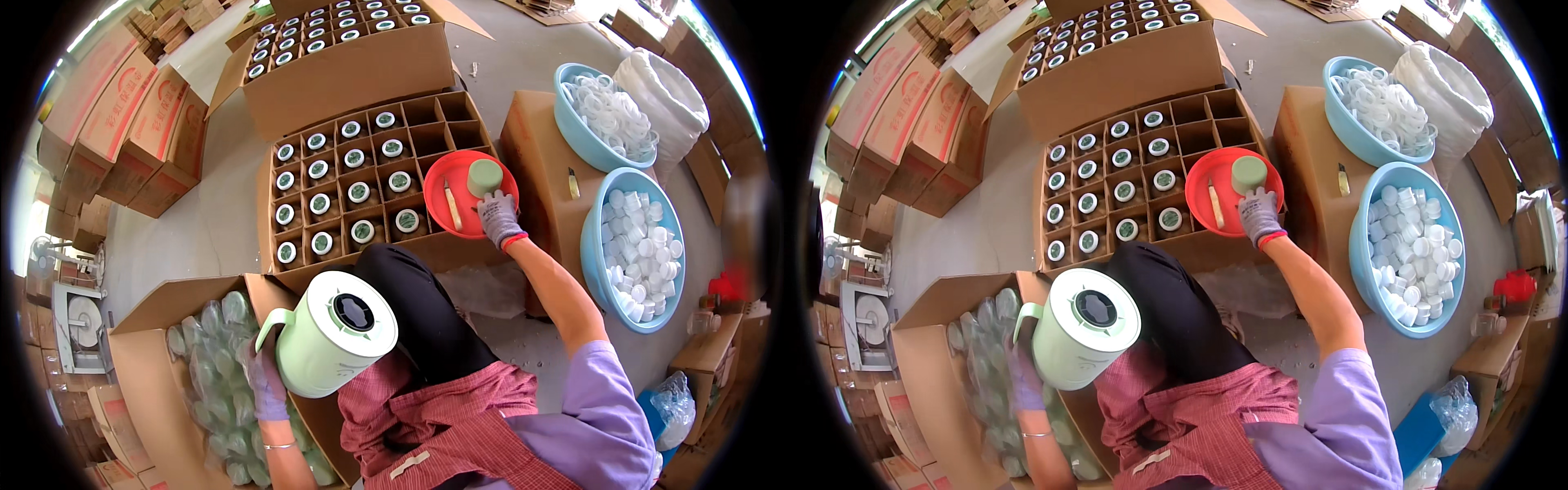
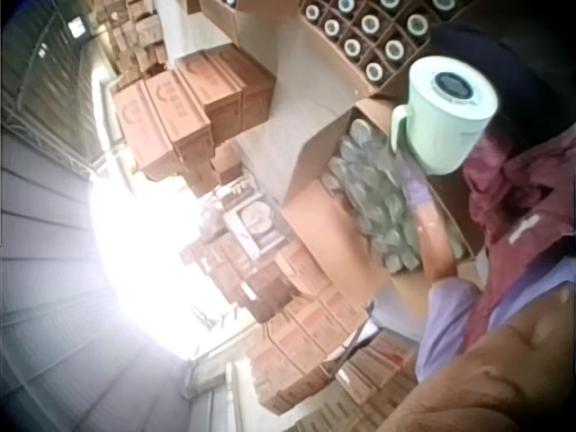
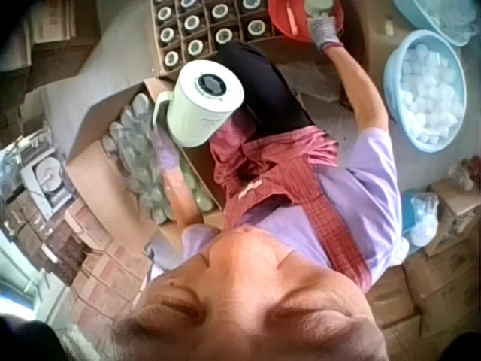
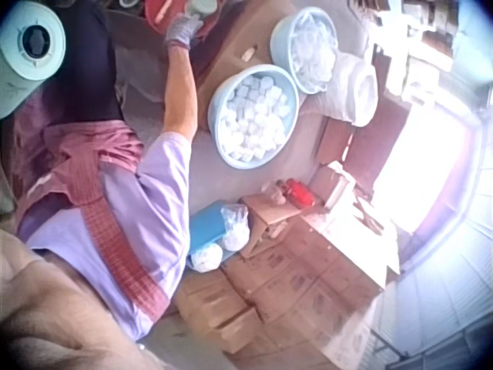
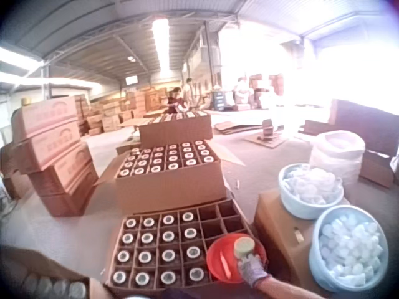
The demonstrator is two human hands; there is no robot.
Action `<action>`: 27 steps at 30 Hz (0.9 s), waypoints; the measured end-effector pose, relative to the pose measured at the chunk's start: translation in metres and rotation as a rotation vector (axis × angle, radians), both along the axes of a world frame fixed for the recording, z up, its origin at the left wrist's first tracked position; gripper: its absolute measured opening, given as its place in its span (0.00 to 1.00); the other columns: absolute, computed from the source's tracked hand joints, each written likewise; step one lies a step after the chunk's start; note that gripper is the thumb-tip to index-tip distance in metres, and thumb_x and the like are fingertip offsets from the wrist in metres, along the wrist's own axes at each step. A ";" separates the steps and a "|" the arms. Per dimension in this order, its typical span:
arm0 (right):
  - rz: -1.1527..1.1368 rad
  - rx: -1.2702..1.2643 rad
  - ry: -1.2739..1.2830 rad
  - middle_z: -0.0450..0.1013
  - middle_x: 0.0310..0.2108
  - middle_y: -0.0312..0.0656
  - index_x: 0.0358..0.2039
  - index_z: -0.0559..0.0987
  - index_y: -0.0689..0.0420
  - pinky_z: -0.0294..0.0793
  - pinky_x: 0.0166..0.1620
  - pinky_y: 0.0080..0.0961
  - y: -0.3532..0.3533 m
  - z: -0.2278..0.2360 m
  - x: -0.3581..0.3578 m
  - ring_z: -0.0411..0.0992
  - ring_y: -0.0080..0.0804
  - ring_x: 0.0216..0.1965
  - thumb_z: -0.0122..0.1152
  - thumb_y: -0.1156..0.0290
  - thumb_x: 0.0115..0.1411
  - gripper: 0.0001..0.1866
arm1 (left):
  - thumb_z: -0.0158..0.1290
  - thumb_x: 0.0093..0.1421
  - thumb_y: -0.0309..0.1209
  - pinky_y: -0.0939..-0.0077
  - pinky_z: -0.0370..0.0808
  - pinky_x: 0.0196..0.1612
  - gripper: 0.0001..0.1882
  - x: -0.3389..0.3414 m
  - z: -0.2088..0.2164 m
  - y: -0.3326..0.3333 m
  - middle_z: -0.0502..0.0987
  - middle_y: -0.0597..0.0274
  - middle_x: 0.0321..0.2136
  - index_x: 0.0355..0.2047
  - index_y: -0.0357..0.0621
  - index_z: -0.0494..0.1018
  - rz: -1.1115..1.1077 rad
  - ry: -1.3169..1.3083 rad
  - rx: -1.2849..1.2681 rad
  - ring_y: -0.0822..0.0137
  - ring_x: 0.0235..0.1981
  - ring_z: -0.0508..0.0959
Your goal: The person assembles light green thermos bottles by inserting inner components and sealing the lids. They repeatedly take bottles from a box, insert a metal inner part, place a lid, and wrap the finished bottles in plastic before returning them to the box.
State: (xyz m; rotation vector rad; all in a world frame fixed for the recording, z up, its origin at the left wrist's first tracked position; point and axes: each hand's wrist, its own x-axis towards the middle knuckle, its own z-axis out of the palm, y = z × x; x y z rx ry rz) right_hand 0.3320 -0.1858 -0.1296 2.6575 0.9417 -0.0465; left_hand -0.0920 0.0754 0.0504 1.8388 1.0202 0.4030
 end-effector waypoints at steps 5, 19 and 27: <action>0.061 -0.115 -0.007 0.74 0.47 0.39 0.41 0.81 0.47 0.70 0.49 0.46 -0.017 -0.016 0.024 0.70 0.39 0.51 0.59 0.62 0.59 0.11 | 0.46 0.69 0.33 0.64 0.71 0.55 0.18 0.003 -0.005 0.015 0.74 0.47 0.51 0.55 0.41 0.74 -0.242 0.129 0.252 0.54 0.52 0.73; 1.200 1.100 0.556 0.71 0.43 0.40 0.33 0.77 0.53 0.74 0.53 0.43 0.036 0.190 -0.123 0.73 0.40 0.46 0.64 0.72 0.55 0.05 | 0.52 0.58 0.28 0.59 0.71 0.55 0.18 0.016 -0.003 0.023 0.79 0.52 0.46 0.50 0.42 0.75 -0.431 0.195 0.488 0.48 0.51 0.74; 1.654 1.014 0.162 0.70 0.44 0.43 0.31 0.77 0.51 0.72 0.57 0.48 0.050 0.199 -0.151 0.70 0.47 0.50 0.62 0.63 0.54 0.08 | 0.55 0.56 0.31 0.62 0.76 0.43 0.11 0.048 0.034 0.014 0.82 0.51 0.36 0.39 0.42 0.78 -0.758 0.000 0.725 0.48 0.36 0.79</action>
